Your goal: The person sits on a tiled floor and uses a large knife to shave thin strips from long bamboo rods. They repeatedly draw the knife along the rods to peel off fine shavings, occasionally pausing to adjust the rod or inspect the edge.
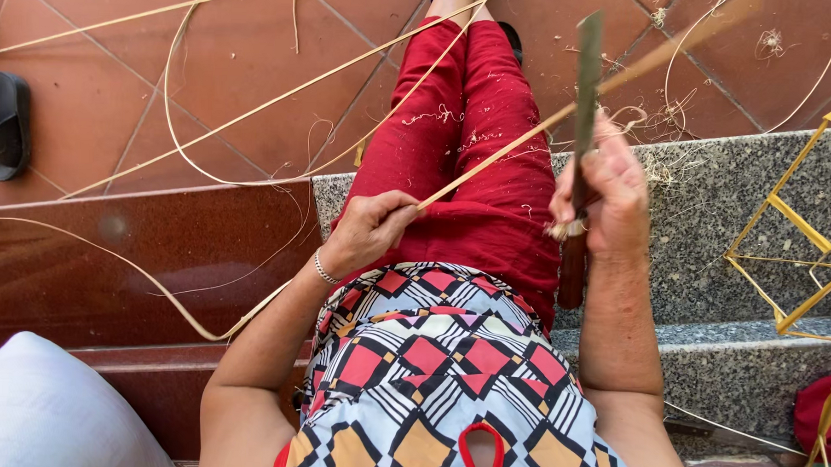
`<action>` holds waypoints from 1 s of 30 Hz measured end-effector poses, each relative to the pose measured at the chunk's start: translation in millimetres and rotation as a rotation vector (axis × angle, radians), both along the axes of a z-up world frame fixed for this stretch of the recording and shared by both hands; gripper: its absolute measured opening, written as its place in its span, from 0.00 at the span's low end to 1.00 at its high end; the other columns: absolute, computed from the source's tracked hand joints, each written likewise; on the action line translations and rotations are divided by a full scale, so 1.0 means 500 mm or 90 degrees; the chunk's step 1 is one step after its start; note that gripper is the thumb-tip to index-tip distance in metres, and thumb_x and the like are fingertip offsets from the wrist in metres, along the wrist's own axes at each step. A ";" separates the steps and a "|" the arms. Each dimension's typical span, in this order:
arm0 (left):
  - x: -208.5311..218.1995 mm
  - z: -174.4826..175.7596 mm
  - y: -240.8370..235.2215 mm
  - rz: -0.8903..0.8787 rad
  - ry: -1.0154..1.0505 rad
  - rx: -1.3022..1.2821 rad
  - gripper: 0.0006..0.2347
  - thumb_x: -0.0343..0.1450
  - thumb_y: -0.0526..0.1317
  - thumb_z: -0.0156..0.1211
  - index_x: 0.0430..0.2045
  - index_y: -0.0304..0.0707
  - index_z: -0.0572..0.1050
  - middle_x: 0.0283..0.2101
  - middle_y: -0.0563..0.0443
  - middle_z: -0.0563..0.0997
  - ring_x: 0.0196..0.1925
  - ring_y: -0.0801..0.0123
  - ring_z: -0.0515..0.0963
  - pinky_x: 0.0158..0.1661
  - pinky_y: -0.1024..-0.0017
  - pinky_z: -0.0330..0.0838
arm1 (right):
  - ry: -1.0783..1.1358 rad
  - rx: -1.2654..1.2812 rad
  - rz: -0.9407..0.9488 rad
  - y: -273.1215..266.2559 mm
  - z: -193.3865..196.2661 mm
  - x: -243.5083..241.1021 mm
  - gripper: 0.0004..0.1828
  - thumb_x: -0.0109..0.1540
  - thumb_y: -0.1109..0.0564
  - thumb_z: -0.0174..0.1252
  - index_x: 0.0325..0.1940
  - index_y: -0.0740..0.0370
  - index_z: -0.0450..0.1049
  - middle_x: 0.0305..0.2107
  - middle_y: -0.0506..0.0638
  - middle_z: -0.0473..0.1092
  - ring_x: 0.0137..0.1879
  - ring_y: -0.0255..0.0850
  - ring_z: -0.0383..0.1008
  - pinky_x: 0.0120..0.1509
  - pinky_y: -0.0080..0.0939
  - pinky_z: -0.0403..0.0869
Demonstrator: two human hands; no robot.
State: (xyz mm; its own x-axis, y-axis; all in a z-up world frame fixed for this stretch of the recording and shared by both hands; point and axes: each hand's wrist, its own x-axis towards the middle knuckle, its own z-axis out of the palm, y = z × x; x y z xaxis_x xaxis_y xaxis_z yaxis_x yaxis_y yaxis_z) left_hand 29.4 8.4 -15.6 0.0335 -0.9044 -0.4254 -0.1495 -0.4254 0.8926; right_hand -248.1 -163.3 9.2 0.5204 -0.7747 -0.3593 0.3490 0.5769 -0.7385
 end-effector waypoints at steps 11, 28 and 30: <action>-0.042 0.022 -0.045 0.004 -0.017 -0.133 0.07 0.74 0.34 0.60 0.42 0.30 0.81 0.25 0.49 0.83 0.25 0.83 0.75 0.25 0.78 0.71 | 0.008 0.188 0.281 0.111 -0.004 0.093 0.23 0.65 0.63 0.52 0.64 0.66 0.60 0.28 0.55 0.73 0.26 0.37 0.76 0.24 0.33 0.75; -0.013 0.026 0.008 -0.005 0.143 -0.053 0.08 0.76 0.34 0.59 0.42 0.28 0.82 0.29 0.60 0.79 0.28 0.86 0.70 0.27 0.83 0.66 | 0.003 0.120 0.138 0.082 -0.029 0.059 0.16 0.65 0.65 0.55 0.56 0.66 0.64 0.31 0.57 0.74 0.24 0.40 0.73 0.26 0.36 0.73; -0.004 0.029 0.017 0.000 0.162 -0.007 0.08 0.76 0.35 0.59 0.42 0.29 0.82 0.24 0.63 0.75 0.24 0.87 0.69 0.23 0.84 0.62 | 0.003 0.101 0.123 0.070 -0.030 0.050 0.14 0.66 0.66 0.55 0.55 0.67 0.64 0.30 0.58 0.74 0.24 0.41 0.73 0.26 0.36 0.73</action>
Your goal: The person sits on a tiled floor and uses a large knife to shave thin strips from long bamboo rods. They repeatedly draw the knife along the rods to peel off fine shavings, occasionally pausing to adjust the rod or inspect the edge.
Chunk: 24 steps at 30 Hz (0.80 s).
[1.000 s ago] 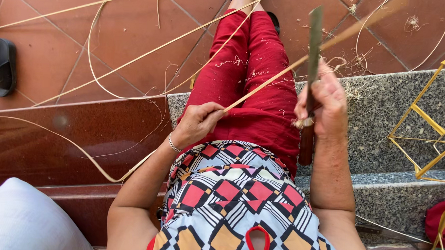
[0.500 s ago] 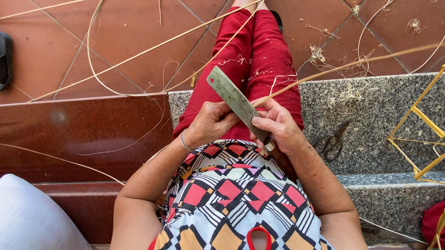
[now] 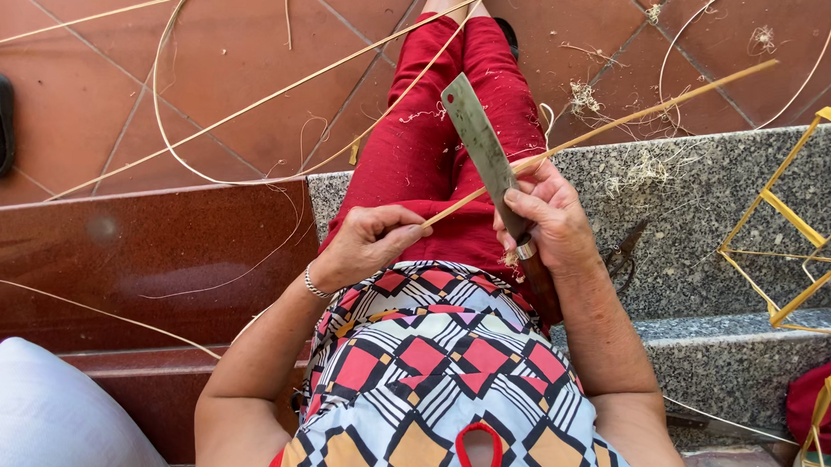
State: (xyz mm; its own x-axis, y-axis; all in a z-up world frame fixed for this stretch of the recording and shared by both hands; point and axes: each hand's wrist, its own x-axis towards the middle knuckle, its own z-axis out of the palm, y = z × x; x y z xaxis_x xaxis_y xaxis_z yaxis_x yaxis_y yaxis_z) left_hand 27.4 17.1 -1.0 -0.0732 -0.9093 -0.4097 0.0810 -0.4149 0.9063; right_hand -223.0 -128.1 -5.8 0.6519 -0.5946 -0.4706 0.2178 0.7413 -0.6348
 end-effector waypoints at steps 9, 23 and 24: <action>0.025 0.009 0.036 -0.002 0.006 0.009 0.08 0.76 0.35 0.60 0.42 0.29 0.82 0.25 0.65 0.75 0.25 0.89 0.68 0.24 0.84 0.61 | 0.023 -0.018 -0.014 -0.030 0.003 -0.017 0.12 0.66 0.67 0.54 0.53 0.65 0.64 0.28 0.58 0.73 0.23 0.41 0.73 0.27 0.36 0.74; 0.058 0.030 0.066 0.002 -0.036 0.037 0.08 0.74 0.35 0.61 0.40 0.28 0.83 0.30 0.59 0.82 0.30 0.87 0.73 0.30 0.85 0.68 | 0.033 -0.054 -0.065 -0.068 0.004 -0.050 0.12 0.65 0.67 0.54 0.52 0.66 0.64 0.29 0.59 0.73 0.23 0.41 0.72 0.27 0.37 0.73; 0.063 0.031 0.070 -0.004 -0.049 0.028 0.08 0.74 0.35 0.61 0.40 0.28 0.83 0.31 0.58 0.83 0.32 0.86 0.75 0.32 0.85 0.70 | 0.064 -0.058 -0.074 -0.074 0.004 -0.059 0.11 0.66 0.66 0.53 0.52 0.65 0.65 0.28 0.59 0.73 0.23 0.40 0.72 0.25 0.37 0.73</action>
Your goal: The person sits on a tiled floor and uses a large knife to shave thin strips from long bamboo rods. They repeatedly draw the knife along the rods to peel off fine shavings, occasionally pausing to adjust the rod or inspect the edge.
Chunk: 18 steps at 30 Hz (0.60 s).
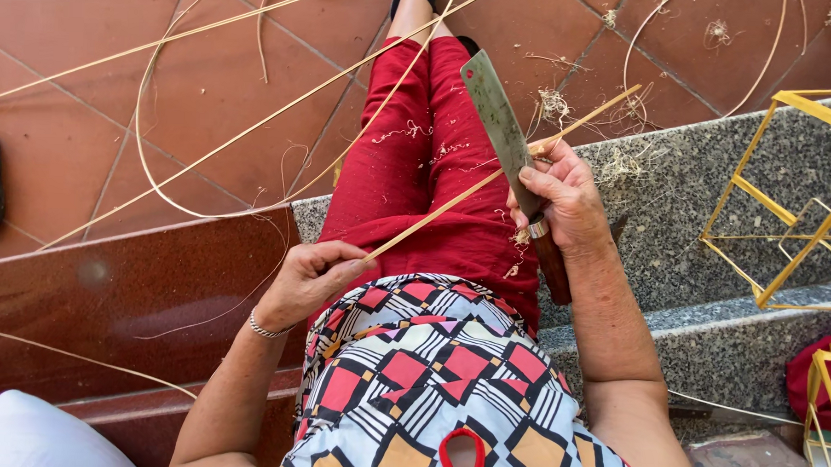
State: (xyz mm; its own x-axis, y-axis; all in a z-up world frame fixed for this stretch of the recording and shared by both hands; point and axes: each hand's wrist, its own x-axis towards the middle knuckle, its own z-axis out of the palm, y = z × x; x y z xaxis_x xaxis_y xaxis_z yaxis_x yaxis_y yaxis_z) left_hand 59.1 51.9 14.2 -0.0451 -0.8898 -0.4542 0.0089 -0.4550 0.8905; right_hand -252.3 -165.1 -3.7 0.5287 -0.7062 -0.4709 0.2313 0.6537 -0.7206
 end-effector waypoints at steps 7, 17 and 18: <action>0.027 -0.008 0.028 0.026 0.043 0.014 0.07 0.73 0.32 0.61 0.40 0.26 0.82 0.35 0.55 0.85 0.35 0.83 0.78 0.35 0.83 0.73 | -0.040 -0.018 -0.087 -0.049 -0.006 -0.066 0.12 0.67 0.67 0.54 0.53 0.62 0.64 0.30 0.59 0.73 0.26 0.42 0.73 0.29 0.39 0.74; 0.054 -0.003 0.022 0.066 -0.026 0.063 0.07 0.73 0.33 0.62 0.40 0.27 0.84 0.24 0.58 0.78 0.23 0.84 0.69 0.22 0.83 0.61 | -0.025 -0.072 -0.268 -0.108 -0.070 -0.178 0.08 0.77 0.63 0.50 0.60 0.66 0.66 0.29 0.57 0.73 0.27 0.42 0.73 0.30 0.39 0.74; 0.057 0.006 0.020 0.100 -0.040 0.079 0.07 0.74 0.33 0.62 0.39 0.27 0.84 0.22 0.58 0.77 0.21 0.84 0.68 0.21 0.82 0.59 | -0.065 -0.084 -0.266 -0.115 -0.064 -0.192 0.06 0.77 0.63 0.49 0.59 0.67 0.66 0.29 0.58 0.72 0.27 0.42 0.73 0.29 0.39 0.73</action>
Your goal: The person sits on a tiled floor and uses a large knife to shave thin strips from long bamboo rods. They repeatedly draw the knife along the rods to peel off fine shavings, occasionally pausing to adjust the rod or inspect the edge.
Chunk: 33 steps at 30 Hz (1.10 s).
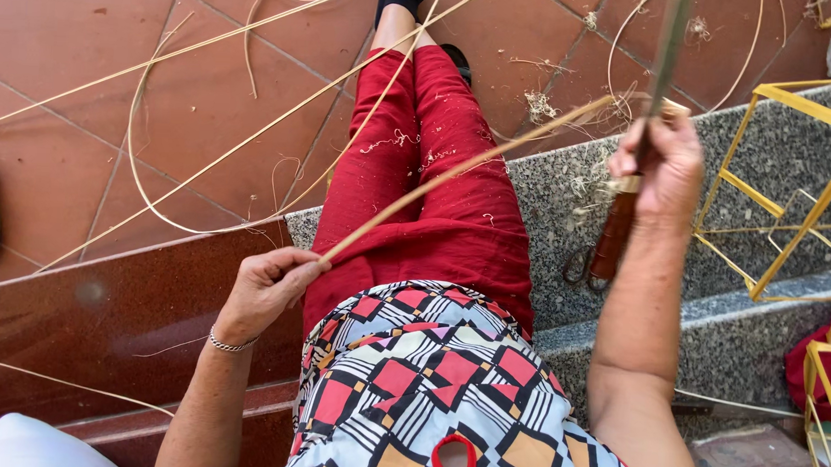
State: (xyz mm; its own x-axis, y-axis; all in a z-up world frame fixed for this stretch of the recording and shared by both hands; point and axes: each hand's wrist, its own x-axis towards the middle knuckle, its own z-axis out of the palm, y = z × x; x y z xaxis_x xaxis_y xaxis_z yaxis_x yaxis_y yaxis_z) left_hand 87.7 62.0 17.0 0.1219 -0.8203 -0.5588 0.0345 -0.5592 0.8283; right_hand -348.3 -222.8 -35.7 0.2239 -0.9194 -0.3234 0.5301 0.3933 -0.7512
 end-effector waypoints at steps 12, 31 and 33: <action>-0.147 -0.026 -0.232 -0.128 -0.051 -0.250 0.08 0.78 0.35 0.58 0.46 0.32 0.81 0.25 0.61 0.76 0.27 0.86 0.70 0.26 0.81 0.68 | -0.086 0.125 0.426 0.173 0.090 0.267 0.30 0.64 0.64 0.51 0.72 0.65 0.58 0.25 0.56 0.74 0.22 0.39 0.73 0.25 0.35 0.74; -0.112 -0.046 -0.127 0.012 -0.032 -0.117 0.06 0.75 0.34 0.60 0.37 0.30 0.82 0.19 0.59 0.75 0.20 0.85 0.71 0.21 0.80 0.64 | 0.106 0.081 0.357 0.125 0.113 0.261 0.38 0.66 0.61 0.52 0.81 0.65 0.50 0.23 0.55 0.71 0.20 0.38 0.69 0.21 0.38 0.72; -0.122 -0.045 -0.139 -0.001 0.039 -0.094 0.07 0.74 0.35 0.60 0.37 0.29 0.82 0.18 0.60 0.75 0.19 0.85 0.70 0.20 0.80 0.63 | 0.083 0.139 0.458 0.159 0.111 0.302 0.36 0.64 0.61 0.53 0.76 0.63 0.53 0.24 0.55 0.72 0.20 0.38 0.71 0.22 0.36 0.73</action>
State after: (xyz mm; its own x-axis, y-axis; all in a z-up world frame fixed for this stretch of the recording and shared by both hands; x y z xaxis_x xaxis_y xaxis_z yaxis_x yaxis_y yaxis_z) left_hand 26.4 -7.5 -5.4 0.0897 -0.8945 -0.4380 0.0865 -0.4311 0.8981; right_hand -197.5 -143.3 19.7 0.6907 -0.4734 -0.5467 -0.0010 0.7554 -0.6553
